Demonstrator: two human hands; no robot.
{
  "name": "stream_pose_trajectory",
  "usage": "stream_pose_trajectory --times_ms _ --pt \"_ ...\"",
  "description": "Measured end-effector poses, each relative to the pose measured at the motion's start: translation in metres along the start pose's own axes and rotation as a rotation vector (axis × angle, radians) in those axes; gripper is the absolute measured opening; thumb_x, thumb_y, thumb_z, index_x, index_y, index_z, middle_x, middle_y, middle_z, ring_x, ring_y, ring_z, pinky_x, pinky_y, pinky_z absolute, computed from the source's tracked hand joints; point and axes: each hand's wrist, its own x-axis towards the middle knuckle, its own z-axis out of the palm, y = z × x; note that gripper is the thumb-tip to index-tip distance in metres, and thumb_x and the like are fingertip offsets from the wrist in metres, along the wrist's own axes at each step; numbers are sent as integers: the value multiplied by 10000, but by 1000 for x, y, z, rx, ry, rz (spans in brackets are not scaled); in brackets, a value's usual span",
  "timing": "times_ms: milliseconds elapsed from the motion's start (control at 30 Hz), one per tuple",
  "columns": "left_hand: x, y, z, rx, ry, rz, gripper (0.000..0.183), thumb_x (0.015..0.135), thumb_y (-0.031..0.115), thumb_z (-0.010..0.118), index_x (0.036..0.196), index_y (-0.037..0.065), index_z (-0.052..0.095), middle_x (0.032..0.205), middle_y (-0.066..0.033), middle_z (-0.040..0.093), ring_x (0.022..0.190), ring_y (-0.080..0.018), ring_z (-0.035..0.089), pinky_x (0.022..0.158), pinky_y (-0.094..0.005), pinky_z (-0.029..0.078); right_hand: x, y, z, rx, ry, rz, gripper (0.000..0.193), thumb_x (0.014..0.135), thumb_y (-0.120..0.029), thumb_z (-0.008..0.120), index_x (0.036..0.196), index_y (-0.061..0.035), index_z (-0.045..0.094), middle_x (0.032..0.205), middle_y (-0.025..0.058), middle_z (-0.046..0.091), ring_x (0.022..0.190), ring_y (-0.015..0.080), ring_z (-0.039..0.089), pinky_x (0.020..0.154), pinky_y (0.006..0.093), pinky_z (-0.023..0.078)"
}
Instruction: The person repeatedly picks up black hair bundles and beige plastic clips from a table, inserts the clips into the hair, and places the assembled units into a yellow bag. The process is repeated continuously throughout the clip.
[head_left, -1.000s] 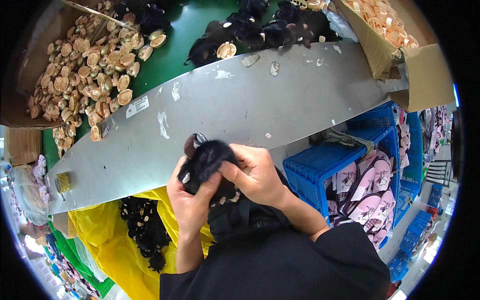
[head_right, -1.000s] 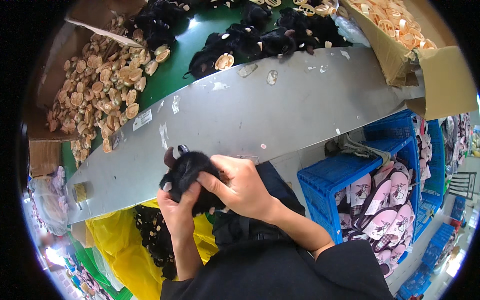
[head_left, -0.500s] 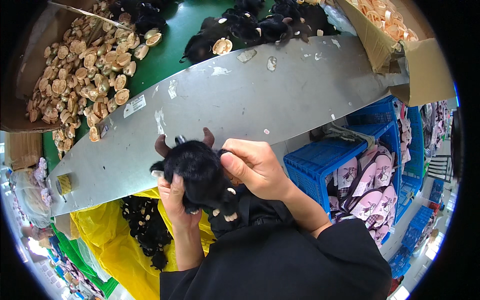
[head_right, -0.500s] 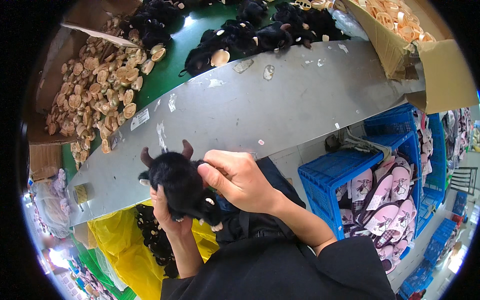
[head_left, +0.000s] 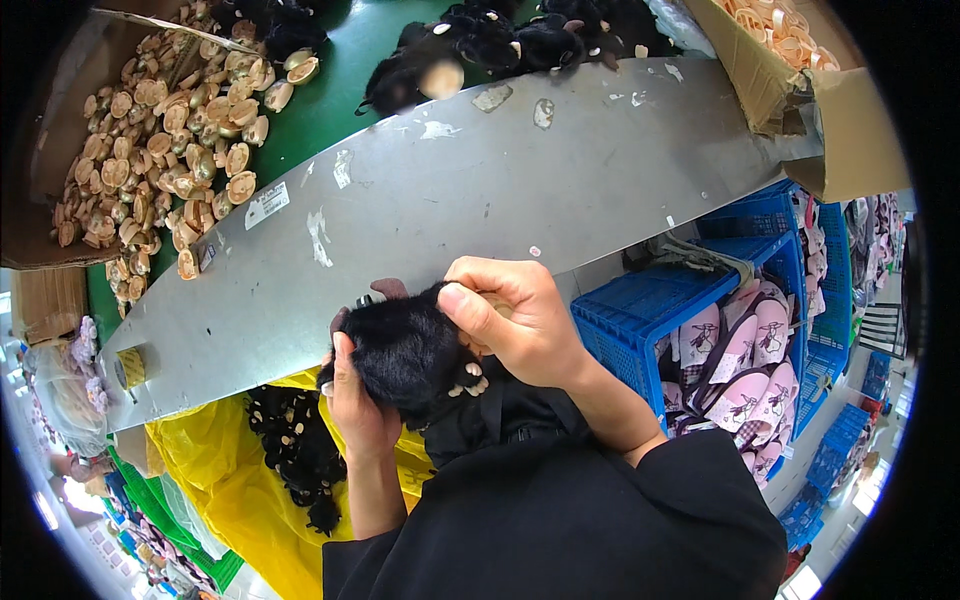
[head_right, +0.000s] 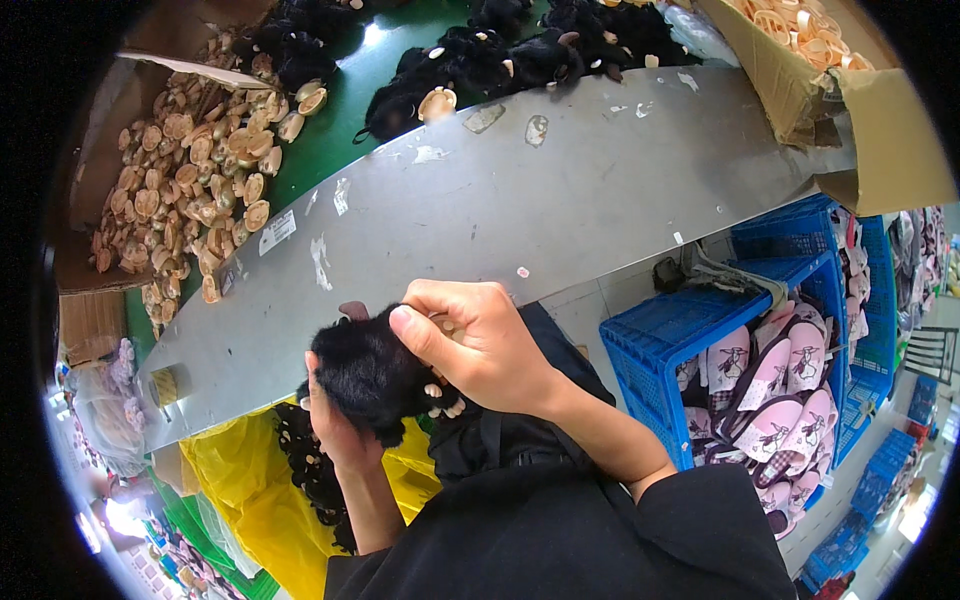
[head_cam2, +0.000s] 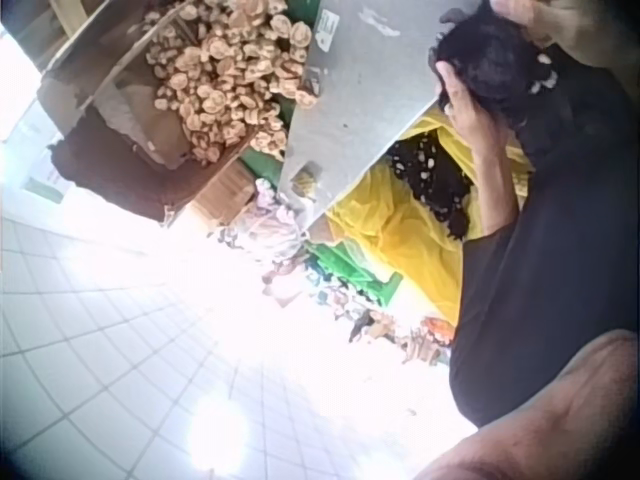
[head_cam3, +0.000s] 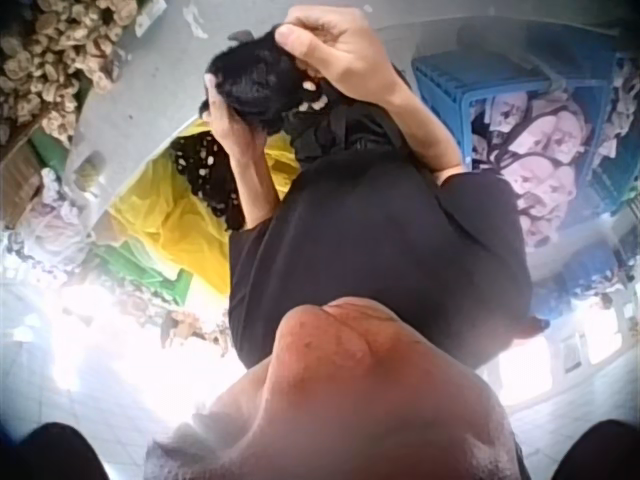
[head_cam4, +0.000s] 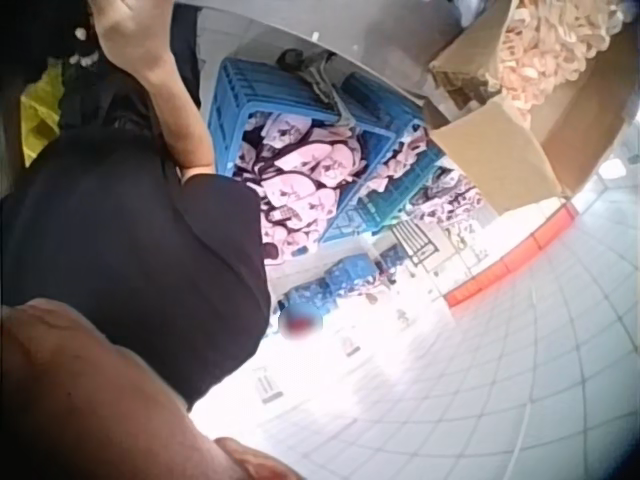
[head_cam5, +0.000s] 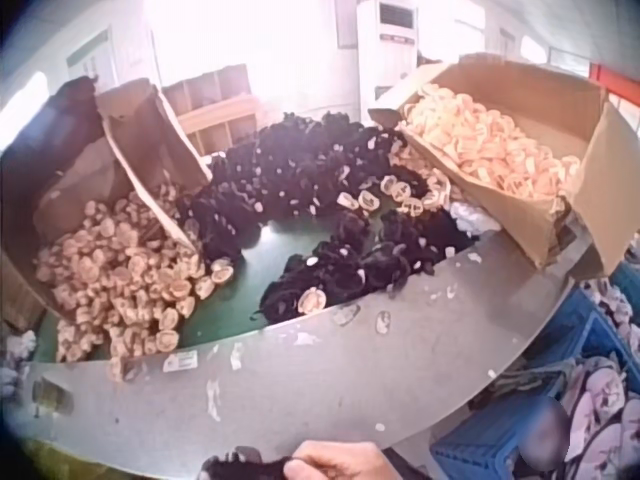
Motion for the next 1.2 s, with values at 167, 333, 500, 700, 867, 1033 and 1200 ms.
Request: stream_pose_trajectory --times_ms 167,333,500,700,867,1033,1200 --pt "1 3 21 -26 -14 44 599 1077 362 499 1562 90 278 1532 -186 427 1356 -281 521 1100 -432 476 0 2 3 -15 67 10 278 1052 -203 604 846 -19 584 669 -35 505 579 20 447 517 207 365" --pt "0 5 32 55 -92 -26 618 920 187 718 1453 21 454 1372 -147 580 1226 -249 617 1031 -386 524 2 5 8 -85 111 -11 276 1042 -181 617 824 -18 573 675 -34 502 610 11 435 533 207 354" --pt "1 6 45 -13 25 -2 709 879 125 747 1487 17 398 1447 -154 537 1249 -287 614 1090 -428 509 3 3 9 -202 108 -110 251 1025 -141 628 828 11 594 709 -29 519 627 13 450 545 210 364" --pt "-5 5 38 -63 -51 15 705 922 178 739 1503 28 370 1481 -149 507 1305 -307 574 1121 -446 484 5 1 10 -165 117 -114 231 1020 -123 632 837 14 601 734 -24 529 630 13 460 547 202 367" --pt "-7 0 33 -150 -2 -40 764 878 173 788 1495 36 358 1469 -145 490 1298 -285 563 1096 -417 491 4 2 13 -174 119 -143 177 1007 -85 628 874 32 628 763 -3 558 659 26 495 567 202 400" --pt "-18 -13 13 -184 -93 -26 681 888 208 756 1447 -19 442 1365 -152 594 1249 -292 614 1103 -412 490 4 6 20 -182 191 -199 155 950 -104 669 869 26 642 741 98 589 585 154 549 548 283 432" --pt "-18 -7 18 -111 -143 -104 485 853 157 752 1265 -54 604 1210 -152 694 1136 -304 680 1082 -417 508 8 11 16 -233 197 -249 127 938 -80 680 870 21 642 766 109 600 579 185 562 548 291 442"
